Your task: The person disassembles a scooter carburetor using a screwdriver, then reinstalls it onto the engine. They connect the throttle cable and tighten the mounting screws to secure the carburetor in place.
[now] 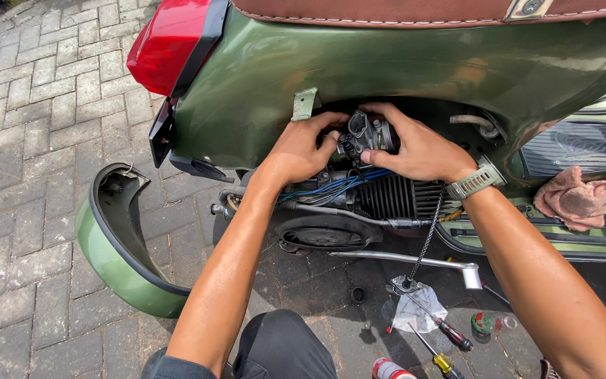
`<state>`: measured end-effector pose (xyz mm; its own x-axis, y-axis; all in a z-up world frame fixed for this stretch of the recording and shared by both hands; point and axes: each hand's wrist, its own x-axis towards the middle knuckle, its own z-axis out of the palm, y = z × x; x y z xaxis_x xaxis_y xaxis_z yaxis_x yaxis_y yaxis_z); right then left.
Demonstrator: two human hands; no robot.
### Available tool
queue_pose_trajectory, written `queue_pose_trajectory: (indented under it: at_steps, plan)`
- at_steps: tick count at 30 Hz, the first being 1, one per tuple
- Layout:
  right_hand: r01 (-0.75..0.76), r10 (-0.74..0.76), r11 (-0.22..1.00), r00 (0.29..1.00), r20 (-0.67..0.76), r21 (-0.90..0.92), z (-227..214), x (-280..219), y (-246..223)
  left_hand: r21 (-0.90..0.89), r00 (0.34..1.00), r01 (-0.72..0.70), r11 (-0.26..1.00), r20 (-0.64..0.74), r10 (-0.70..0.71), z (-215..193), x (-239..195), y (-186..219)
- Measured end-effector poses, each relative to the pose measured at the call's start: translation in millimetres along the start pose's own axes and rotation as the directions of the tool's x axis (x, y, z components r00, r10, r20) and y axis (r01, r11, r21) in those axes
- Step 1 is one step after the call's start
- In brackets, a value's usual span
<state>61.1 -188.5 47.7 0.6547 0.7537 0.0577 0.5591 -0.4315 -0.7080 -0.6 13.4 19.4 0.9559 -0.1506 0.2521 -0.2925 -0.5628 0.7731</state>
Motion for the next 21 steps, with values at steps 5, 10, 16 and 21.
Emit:
queue_pose_trajectory:
  at_steps: [5,10,16,21]
  plan:
    - [-0.029,0.029,0.999,1.0,-0.005,-0.025,8,1,20,-0.059,1.0,0.023,0.998,0.012,-0.022,9,5,-13]
    - [-0.025,0.025,1.0,0.999,-0.042,0.014,9,-1,22,-0.063,0.994,0.099,0.993,-0.046,-0.102,20,8,-27]
    - [0.02,-0.021,1.0,0.999,-0.038,-0.014,10,-1,18,0.02,0.98,0.194,0.981,-0.06,-0.192,26,14,-45]
    - [0.004,-0.004,1.0,0.999,-0.037,-0.007,7,-2,10,-0.014,0.984,0.151,0.988,-0.091,-0.152,26,11,-40]
